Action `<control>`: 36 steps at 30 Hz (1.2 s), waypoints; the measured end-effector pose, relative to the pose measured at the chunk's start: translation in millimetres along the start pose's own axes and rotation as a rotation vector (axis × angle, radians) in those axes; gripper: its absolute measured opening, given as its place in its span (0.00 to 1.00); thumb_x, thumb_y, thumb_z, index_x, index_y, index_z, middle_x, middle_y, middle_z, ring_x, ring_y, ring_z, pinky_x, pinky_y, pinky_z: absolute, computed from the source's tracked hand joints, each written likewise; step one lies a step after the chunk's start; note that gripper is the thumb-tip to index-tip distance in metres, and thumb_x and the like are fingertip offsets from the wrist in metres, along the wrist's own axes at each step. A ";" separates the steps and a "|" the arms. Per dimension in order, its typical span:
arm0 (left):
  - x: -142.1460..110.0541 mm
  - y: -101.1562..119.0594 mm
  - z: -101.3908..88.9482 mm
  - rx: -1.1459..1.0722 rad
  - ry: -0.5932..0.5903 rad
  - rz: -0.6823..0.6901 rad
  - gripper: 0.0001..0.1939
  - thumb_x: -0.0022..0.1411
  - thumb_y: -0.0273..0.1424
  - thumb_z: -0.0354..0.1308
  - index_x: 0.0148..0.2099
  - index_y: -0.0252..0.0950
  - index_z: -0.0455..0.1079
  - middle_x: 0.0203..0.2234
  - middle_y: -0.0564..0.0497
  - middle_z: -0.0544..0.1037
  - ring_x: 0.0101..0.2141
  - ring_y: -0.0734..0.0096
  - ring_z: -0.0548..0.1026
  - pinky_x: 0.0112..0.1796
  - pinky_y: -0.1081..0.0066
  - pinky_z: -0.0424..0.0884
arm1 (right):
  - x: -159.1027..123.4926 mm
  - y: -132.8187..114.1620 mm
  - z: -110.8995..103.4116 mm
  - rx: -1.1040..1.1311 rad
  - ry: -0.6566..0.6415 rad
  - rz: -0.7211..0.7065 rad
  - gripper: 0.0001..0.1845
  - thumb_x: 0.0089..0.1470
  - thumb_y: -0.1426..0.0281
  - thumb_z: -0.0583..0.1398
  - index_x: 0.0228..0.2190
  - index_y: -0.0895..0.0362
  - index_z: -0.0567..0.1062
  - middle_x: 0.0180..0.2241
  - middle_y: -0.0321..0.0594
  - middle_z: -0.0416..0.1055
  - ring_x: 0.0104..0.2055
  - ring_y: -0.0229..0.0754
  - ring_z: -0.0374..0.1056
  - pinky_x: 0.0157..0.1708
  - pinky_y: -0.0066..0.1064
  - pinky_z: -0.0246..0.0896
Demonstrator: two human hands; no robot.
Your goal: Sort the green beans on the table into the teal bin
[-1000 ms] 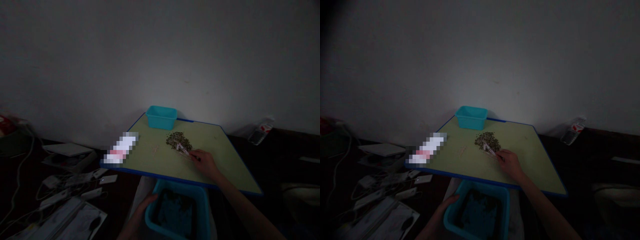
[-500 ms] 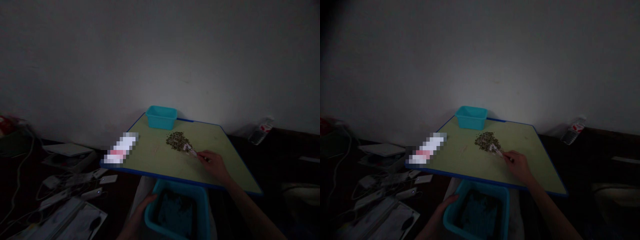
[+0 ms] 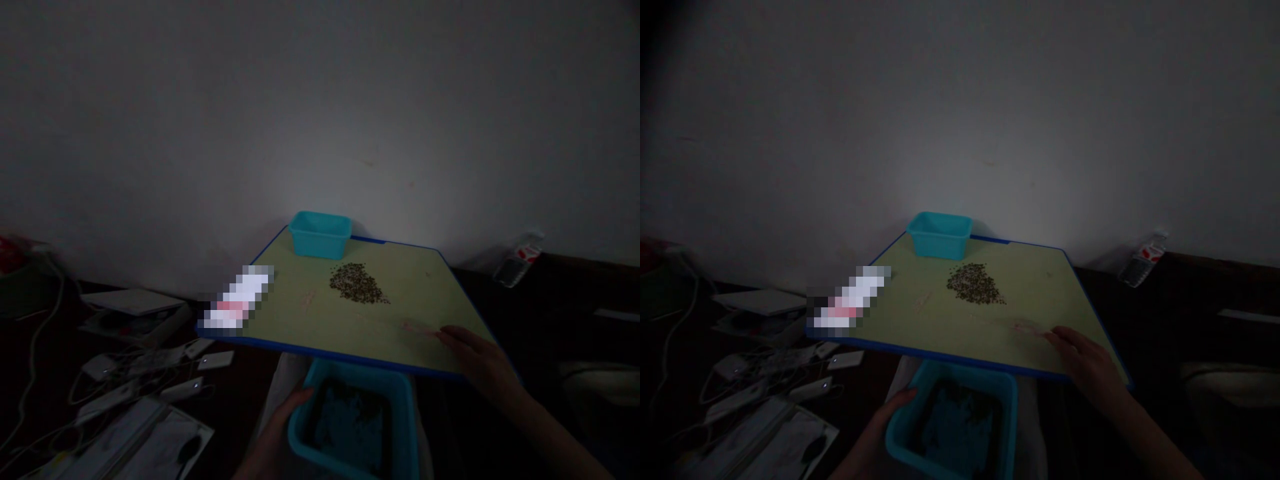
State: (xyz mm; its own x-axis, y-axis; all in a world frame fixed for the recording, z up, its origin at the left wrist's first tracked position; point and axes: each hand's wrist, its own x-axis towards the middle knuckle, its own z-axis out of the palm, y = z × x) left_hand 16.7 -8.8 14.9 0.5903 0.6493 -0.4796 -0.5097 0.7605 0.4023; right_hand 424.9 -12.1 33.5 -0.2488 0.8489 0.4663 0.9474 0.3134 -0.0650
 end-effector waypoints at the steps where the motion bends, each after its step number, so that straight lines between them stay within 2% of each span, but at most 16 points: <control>1: 0.5 -0.8 -0.7 0.011 0.000 0.012 0.31 0.61 0.36 0.57 0.62 0.24 0.62 0.40 0.37 0.85 0.47 0.43 0.80 0.52 0.50 0.69 | 1.1 2.5 -3.2 0.036 -0.032 -0.019 0.26 0.57 0.75 0.54 0.53 0.44 0.75 0.53 0.41 0.74 0.50 0.50 0.73 0.48 0.44 0.72; 5: 1.1 -0.8 -1.2 0.034 -0.031 0.052 0.26 0.62 0.36 0.57 0.58 0.24 0.68 0.38 0.38 0.86 0.44 0.45 0.81 0.50 0.52 0.71 | 17.1 12.6 -15.7 0.207 -0.120 -0.063 0.25 0.56 0.77 0.54 0.50 0.45 0.78 0.51 0.41 0.76 0.52 0.50 0.72 0.50 0.45 0.72; 9: -2.4 3.5 4.3 0.023 -0.026 -0.018 0.32 0.61 0.37 0.57 0.64 0.27 0.61 0.39 0.38 0.85 0.46 0.41 0.80 0.52 0.47 0.69 | 37.0 27.0 -17.0 0.340 -0.175 -0.016 0.19 0.56 0.76 0.56 0.42 0.47 0.82 0.46 0.43 0.78 0.48 0.49 0.75 0.47 0.44 0.74; 13: -4.9 5.2 8.9 -0.039 -0.001 -0.027 0.35 0.61 0.36 0.57 0.67 0.28 0.57 0.42 0.38 0.85 0.48 0.42 0.79 0.53 0.48 0.69 | 57.5 32.1 -10.8 0.360 -0.232 -0.026 0.19 0.55 0.78 0.57 0.38 0.46 0.83 0.45 0.41 0.79 0.46 0.47 0.76 0.46 0.43 0.73; 16: -4.5 4.4 8.9 -0.053 0.003 -0.009 0.35 0.61 0.35 0.58 0.68 0.31 0.54 0.44 0.40 0.84 0.50 0.44 0.78 0.53 0.49 0.69 | 73.6 22.9 -5.4 0.347 -0.241 -0.094 0.21 0.54 0.80 0.58 0.38 0.44 0.83 0.44 0.37 0.80 0.45 0.44 0.76 0.45 0.40 0.72; 20: -4.2 4.2 7.2 -0.036 -0.022 0.012 0.35 0.62 0.34 0.57 0.68 0.27 0.54 0.44 0.37 0.84 0.50 0.43 0.77 0.54 0.48 0.68 | 93.9 2.5 0.9 0.307 -0.261 -0.184 0.23 0.54 0.81 0.57 0.41 0.43 0.82 0.45 0.34 0.79 0.45 0.42 0.75 0.45 0.38 0.71; 29: -8.7 7.1 11.2 -0.047 -0.040 0.047 0.34 0.63 0.33 0.56 0.68 0.30 0.54 0.48 0.39 0.82 0.55 0.44 0.74 0.56 0.50 0.67 | 130.4 -39.3 13.4 0.301 -0.277 -0.302 0.26 0.52 0.83 0.56 0.43 0.44 0.81 0.46 0.34 0.79 0.45 0.43 0.74 0.46 0.38 0.69; 36: -11.1 9.6 9.4 -0.069 -0.043 0.021 0.33 0.63 0.34 0.56 0.67 0.27 0.56 0.48 0.39 0.82 0.56 0.45 0.73 0.55 0.51 0.68 | 154.6 -64.7 22.8 0.230 -0.299 -0.357 0.28 0.49 0.86 0.55 0.42 0.46 0.82 0.48 0.34 0.78 0.44 0.43 0.74 0.46 0.36 0.66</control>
State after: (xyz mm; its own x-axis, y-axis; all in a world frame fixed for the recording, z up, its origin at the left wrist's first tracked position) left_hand 11.2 -8.6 31.4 0.6049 0.6655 -0.4372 -0.5627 0.7457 0.3566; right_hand 320.6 108.5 89.7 -0.6270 0.7459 0.2248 0.7325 0.6627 -0.1558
